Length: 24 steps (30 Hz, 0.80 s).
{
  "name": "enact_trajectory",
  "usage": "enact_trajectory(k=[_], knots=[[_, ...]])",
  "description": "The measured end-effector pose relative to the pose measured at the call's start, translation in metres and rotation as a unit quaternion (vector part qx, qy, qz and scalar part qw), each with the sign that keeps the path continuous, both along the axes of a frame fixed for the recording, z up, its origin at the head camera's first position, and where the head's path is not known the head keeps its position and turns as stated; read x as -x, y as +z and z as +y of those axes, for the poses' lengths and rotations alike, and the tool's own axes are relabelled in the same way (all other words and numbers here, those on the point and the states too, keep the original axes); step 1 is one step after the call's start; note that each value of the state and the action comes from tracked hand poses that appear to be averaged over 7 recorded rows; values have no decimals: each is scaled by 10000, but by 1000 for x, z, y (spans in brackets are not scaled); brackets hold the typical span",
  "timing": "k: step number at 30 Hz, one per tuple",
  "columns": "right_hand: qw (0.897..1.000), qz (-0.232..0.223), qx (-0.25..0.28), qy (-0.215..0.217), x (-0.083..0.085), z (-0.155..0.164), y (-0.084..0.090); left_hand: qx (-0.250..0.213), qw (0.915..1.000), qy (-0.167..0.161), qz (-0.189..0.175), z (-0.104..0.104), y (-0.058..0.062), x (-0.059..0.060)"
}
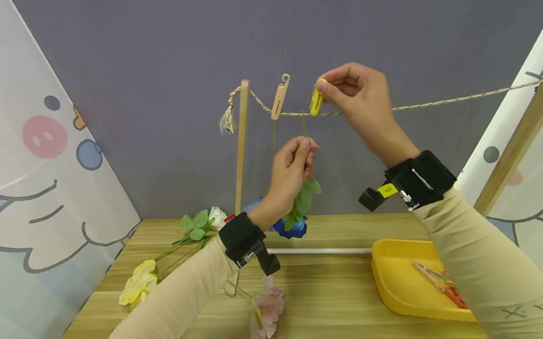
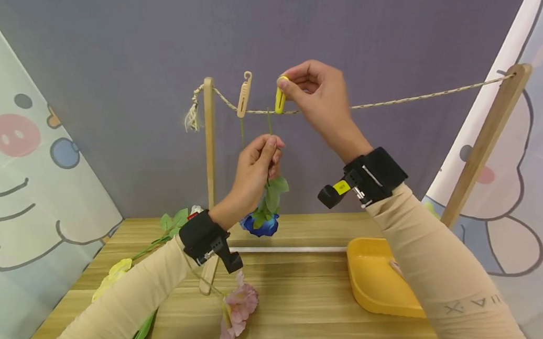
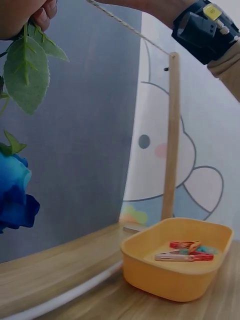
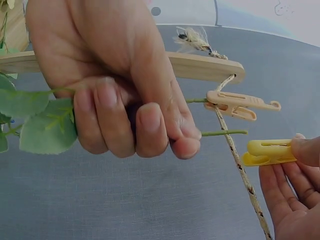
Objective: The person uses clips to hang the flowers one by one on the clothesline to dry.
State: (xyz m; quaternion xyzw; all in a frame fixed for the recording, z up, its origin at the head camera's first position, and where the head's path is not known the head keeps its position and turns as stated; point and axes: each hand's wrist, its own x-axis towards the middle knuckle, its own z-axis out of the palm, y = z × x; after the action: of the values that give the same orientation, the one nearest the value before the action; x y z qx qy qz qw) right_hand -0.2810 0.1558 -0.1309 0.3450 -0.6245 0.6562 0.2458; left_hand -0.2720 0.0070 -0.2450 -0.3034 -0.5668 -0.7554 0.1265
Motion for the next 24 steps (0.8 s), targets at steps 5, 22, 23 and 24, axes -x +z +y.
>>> enact_trajectory(k=[5,22,23,24], knots=[[9997,-232,-61,31,9,-5,1,67,9999,101,-4,-1,1,10],[9905,-826,-965,-535,15,-18,-2,279,9993,248,-78,-8,-3,15],[9897,-845,-1014,-551,15,-18,-2,284,9992,274,-51,-9,-3,16],[9890,-858,-1066,-564,16,-18,-2,298,9991,301,-20,-10,-2,16]])
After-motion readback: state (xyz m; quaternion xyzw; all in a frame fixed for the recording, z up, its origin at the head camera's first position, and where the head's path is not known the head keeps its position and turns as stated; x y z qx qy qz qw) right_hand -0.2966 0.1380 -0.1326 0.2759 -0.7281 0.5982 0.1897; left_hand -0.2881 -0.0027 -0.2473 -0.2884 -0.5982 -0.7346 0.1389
